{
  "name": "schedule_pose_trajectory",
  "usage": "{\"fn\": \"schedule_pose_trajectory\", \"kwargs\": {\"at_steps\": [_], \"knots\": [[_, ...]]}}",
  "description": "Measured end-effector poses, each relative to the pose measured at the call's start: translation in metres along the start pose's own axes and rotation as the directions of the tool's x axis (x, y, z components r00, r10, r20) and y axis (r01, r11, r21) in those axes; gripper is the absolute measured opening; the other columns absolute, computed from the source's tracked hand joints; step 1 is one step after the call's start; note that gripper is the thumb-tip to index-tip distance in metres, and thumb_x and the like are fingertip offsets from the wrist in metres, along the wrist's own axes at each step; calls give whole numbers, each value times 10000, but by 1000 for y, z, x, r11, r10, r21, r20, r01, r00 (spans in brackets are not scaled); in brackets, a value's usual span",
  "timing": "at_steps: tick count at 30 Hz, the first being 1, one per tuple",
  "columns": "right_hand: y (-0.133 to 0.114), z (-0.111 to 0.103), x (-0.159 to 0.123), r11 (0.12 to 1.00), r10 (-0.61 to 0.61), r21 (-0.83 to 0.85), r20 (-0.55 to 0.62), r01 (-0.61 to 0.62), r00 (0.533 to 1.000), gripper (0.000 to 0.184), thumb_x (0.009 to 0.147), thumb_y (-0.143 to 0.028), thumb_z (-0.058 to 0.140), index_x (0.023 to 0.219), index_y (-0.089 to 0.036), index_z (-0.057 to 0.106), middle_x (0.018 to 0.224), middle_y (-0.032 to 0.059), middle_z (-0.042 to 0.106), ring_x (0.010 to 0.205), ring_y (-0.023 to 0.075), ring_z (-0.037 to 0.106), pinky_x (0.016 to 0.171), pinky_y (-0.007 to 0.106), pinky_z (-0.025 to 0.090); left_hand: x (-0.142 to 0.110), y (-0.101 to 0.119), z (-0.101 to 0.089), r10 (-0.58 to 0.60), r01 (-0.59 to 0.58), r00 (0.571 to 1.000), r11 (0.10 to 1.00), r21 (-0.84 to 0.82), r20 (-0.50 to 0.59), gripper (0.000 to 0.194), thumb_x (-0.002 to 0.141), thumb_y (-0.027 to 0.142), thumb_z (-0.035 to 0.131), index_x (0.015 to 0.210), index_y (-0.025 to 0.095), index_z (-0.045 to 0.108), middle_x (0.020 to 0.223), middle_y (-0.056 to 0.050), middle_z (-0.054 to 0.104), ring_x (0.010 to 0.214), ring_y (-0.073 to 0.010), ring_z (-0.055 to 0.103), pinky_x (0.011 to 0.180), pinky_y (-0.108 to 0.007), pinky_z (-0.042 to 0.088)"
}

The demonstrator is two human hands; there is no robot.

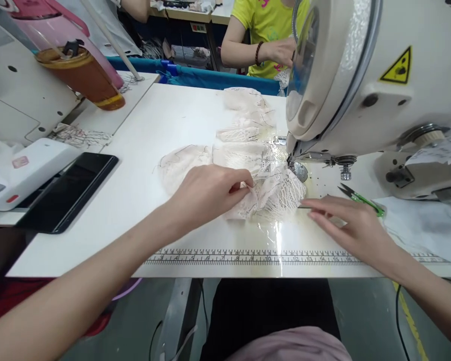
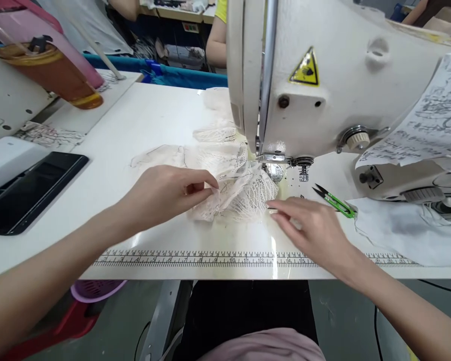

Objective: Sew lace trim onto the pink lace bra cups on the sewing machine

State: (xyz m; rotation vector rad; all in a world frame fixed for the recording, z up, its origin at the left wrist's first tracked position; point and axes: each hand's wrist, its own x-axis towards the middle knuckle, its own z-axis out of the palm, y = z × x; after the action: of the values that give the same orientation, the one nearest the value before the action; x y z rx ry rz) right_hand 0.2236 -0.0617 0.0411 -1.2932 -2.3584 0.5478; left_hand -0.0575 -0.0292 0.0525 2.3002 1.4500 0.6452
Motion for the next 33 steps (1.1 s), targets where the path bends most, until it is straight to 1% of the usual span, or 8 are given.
{"fn": "schedule_pose_trajectory", "kwargs": {"at_steps": [3, 6, 11, 16, 20, 24, 29, 33], "knots": [[-22, 15, 19, 883, 30, 453, 201, -120, 979, 470, 948, -301, 471, 1410, -335, 390, 1086, 24, 686, 750, 132, 657, 653, 301, 567, -21, 10, 12, -86, 49, 961, 988, -146, -262, 119, 838, 253, 580, 894, 255, 685, 772, 7, 708, 705, -156, 660, 629, -262, 505], [-33, 26, 42, 670, -17, 721, 250, -175, 968, 539, 949, -320, 477, 1451, -360, 285, 1169, 32, 638, 831, 132, 655, 697, 307, 579, -35, 16, 25, -231, 88, 908, 921, -379, -350, 175, 878, 245, 570, 1037, 234, 642, 993, -18, 703, 915, -158, 670, 834, -287, 545], [-41, 38, 66, 435, 84, 862, 250, -261, 965, 358, 910, -323, 545, 1263, -267, 567, 1254, 51, 602, 1021, 156, 630, 904, 358, 535, -37, 17, 33, -394, 83, 854, 748, -659, -340, 192, 897, 309, 579, 1065, 232, 631, 1101, -34, 665, 994, -151, 644, 893, -295, 546], [-44, 51, 69, 214, 257, 953, 154, -212, 954, 241, 830, -337, 641, 1048, -247, 691, 1230, 45, 633, 1068, 182, 617, 967, 394, 498, -35, 13, 33, -446, 63, 827, 681, -730, -344, 223, 862, 333, 633, 1063, 236, 627, 1048, -40, 673, 1010, -173, 639, 917, -341, 547], [-42, 58, 72, 189, 335, 967, 99, -170, 937, 221, 789, -311, 668, 997, -245, 702, 1204, 38, 649, 1090, 191, 610, 960, 375, 512, -38, 10, 34, -416, 53, 827, 727, -684, -378, 216, 856, 291, 637, 1065, 238, 613, 1089, -41, 660, 1042, -175, 631, 967, -355, 519], [-41, 60, 76, 184, 353, 975, 55, -127, 934, 178, 771, -290, 676, 941, -244, 697, 1136, 28, 673, 1073, 193, 619, 944, 379, 530, -38, 10, 33, -375, 49, 829, 786, -616, -414, 103, 861, 249, 620, 962, 227, 628, 1012, -27, 658, 1029, -158, 623, 956, -320, 518], [-43, 62, 77, 102, 405, 990, 48, -97, 913, 134, 717, -277, 726, 839, -257, 674, 969, -4, 686, 973, 175, 647, 905, 376, 551, -37, 10, 31, -375, 44, 821, 794, -606, -431, 93, 856, 239, 619, 948, 222, 623, 999, -21, 653, 1030, -151, 618, 965, -314, 507], [-43, 64, 78, 102, 437, 991, 36, -89, 899, 168, 680, -268, 751, 816, -255, 653, 923, -20, 668, 944, 162, 647, 878, 353, 558, -37, 9, 32, -374, 43, 820, 795, -605, -433, 99, 857, 244, 620, 954, 223, 621, 1003, -25, 651, 1053, -159, 611, 979, -325, 497]]}}
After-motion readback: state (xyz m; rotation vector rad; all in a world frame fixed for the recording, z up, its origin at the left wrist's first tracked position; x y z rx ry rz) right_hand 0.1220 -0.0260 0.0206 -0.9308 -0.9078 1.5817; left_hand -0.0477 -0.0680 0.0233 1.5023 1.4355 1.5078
